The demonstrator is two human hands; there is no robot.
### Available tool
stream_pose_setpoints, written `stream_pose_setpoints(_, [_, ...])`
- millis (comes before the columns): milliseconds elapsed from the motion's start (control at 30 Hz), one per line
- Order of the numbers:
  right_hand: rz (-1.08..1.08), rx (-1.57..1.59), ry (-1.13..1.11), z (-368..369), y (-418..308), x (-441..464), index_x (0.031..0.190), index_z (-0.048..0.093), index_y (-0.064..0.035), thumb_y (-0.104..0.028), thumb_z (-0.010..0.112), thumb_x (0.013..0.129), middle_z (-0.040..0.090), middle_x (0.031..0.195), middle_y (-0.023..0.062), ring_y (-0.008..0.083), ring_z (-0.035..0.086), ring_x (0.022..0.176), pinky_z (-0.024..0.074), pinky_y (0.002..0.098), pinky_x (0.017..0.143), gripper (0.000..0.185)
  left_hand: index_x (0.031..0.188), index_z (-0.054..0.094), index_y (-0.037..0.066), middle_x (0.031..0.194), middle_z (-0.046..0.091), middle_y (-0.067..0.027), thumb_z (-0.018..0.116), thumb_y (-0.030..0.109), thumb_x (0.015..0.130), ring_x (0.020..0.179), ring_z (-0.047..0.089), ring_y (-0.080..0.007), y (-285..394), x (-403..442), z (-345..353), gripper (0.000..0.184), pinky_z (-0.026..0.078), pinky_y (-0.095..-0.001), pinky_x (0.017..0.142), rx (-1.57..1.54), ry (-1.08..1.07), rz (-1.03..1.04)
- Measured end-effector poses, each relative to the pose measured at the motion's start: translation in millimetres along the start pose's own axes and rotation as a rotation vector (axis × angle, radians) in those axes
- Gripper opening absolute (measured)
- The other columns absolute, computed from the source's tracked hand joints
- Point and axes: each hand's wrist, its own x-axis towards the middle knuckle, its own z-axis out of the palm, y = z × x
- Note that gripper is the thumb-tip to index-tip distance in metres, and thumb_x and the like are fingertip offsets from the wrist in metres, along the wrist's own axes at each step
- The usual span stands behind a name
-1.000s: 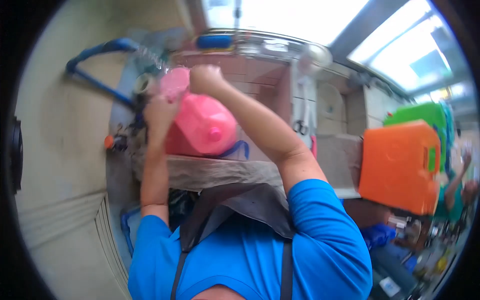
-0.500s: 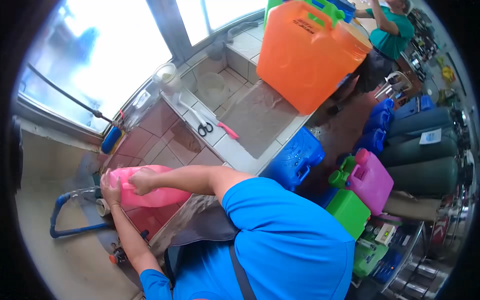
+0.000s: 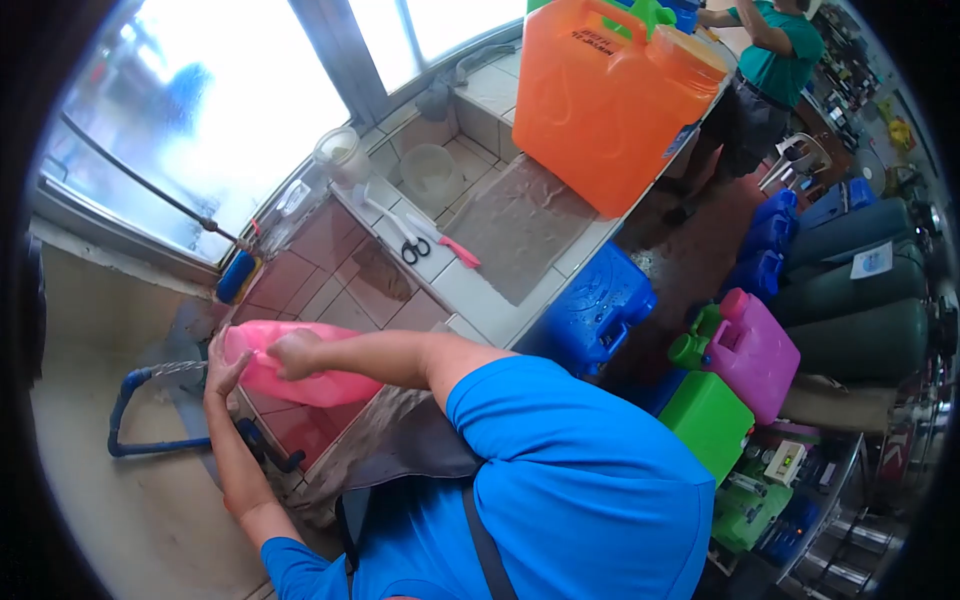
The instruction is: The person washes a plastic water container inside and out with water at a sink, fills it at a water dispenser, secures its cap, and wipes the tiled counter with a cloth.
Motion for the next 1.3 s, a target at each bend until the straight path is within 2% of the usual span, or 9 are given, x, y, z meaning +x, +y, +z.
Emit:
stream_pose_setpoints(67, [0.001, 0.025, 0.024, -3.5, 6.1, 2.1, 0.112, 0.07, -0.0099, -0.032, 0.067, 0.073, 0.072, 0.102, 0.0155, 0.034, 0.068, 0.1, 0.0518, 0.0458, 0.089, 0.045, 0.15, 0.04, 0.011, 0.149, 0.041, -0.0237, 0.072, 0.048, 0.082, 0.142, 0.035, -0.0398, -0.8, -3.5, 10.9, 0.084, 0.032, -0.0471, 0.115, -0.021, 0.222, 0.389])
stream_pose_setpoints(267, [-0.04, -0.057, 0.064, 1.1, 13.8, 6.1, 0.119, 0.067, -0.0089, -0.039, 0.07, 0.075, 0.072, 0.1, 0.0179, 0.0353, 0.069, 0.097, 0.0529, 0.0455, 0.088, 0.053, 0.147, 0.043, 0.011, 0.145, 0.044, -0.0234, 0.072, 0.046, 0.081, 0.135, 0.041, -0.0416, 1.1, -3.5, 49.9, 0.08, 0.034, -0.0487, 0.114, -0.042, 0.498, 0.4])
stream_pose_setpoints(400, [-0.015, 0.039, 0.104, 14.1, 11.5, 1.2, 0.123, 0.065, -0.0091, -0.041, 0.068, 0.079, 0.072, 0.102, 0.0172, 0.0354, 0.068, 0.099, 0.0525, 0.0461, 0.089, 0.054, 0.143, 0.047, 0.011, 0.137, 0.05, -0.0248, 0.074, 0.045, 0.08, 0.125, 0.051, -0.0434, 19.9, 5.8, 66.7, 0.077, 0.041, -0.0488, 0.107, -0.107, 0.637, 0.041])
stream_pose_setpoints(567, [0.253, 0.004, 0.082, 29.2, -42.2, -9.5, 0.131, 0.058, -0.0095, -0.042, 0.066, 0.086, 0.072, 0.102, 0.0182, 0.0355, 0.068, 0.099, 0.0517, 0.0479, 0.088, 0.056, 0.144, 0.044, 0.005, 0.13, 0.057, -0.0293, 0.06, 0.074, 0.08, 0.122, 0.056, -0.0425, 106.2, 1.4, -5.3, 0.096, 0.041, -0.0463, 0.107, 0.032, 0.294, -0.682])
stream_pose_setpoints(700, [0.182, 0.36, 0.203, 55.7, -22.5, 9.0, 0.124, 0.064, -0.0078, -0.045, 0.069, 0.088, 0.072, 0.095, 0.0174, 0.0324, 0.071, 0.092, 0.0528, 0.0466, 0.082, 0.052, 0.147, 0.037, -0.004, 0.143, 0.046, -0.0332, 0.056, 0.078, 0.081, 0.132, 0.048, -0.0425, 32.5, 32.4, 14.8, 0.106, 0.038, -0.0467, 0.11, -0.494, 0.349, -0.473])
stream_pose_setpoints(767, [0.048, 0.367, -0.178, 13.2, 8.5, 39.4, 0.107, 0.072, -0.0058, -0.045, 0.072, 0.087, 0.073, 0.089, 0.0163, 0.0298, 0.072, 0.084, 0.054, 0.0437, 0.078, 0.044, 0.148, 0.036, -0.004, 0.145, 0.044, -0.0336, 0.06, 0.073, 0.082, 0.133, 0.047, -0.0423, 30.7, 8.3, 35.5, 0.105, 0.037, -0.0467, 0.111, -0.534, 0.412, -0.42])
stream_pose_setpoints(900, [-0.173, -0.224, 0.493, -134.8, 65.2, 78.3, 0.084, 0.074, -0.0087, -0.023, 0.061, 0.084, 0.071, 0.084, 0.0163, 0.0341, 0.069, 0.078, 0.0544, 0.0459, 0.071, 0.019, 0.144, 0.039, -0.005, 0.135, 0.051, -0.0307, 0.071, 0.055, 0.085, 0.126, 0.053, -0.0403, 75.0, -79.7, 73.5, 0.09, 0.041, -0.046, 0.106, -0.323, 0.553, -0.373])
stream_pose_setpoints(1033, [0.303, -0.676, 0.429, -278.1, 151.6, 118.1, 0.106, 0.071, -0.0054, -0.029, 0.054, 0.091, 0.072, 0.094, 0.02, 0.0314, 0.071, 0.09, 0.0551, 0.0428, 0.084, 0.033, 0.124, 0.058, -0.003, 0.11, 0.064, -0.026, 0.073, 0.039, 0.085, 0.103, 0.061, -0.0429, 112.5, -115.7, 96.6, 0.059, 0.048, -0.0461, 0.094, -0.196, 0.493, -0.497])
stream_pose_setpoints(1300, [0.863, -0.312, -0.206, -309.4, 280.9, 199.2, 0.103, 0.074, -0.0065, -0.026, 0.075, 0.076, 0.073, 0.108, 0.0117, 0.0219, 0.069, 0.093, 0.0546, 0.0403, 0.079, 0.034, 0.106, 0.066, 0.001, 0.109, 0.065, -0.0189, 0.07, 0.024, 0.073, 0.102, 0.062, -0.0377, 70.6, -70.0, 64.2, 0.04, 0.048, -0.0478, 0.09, -0.091, 0.569, -0.131])
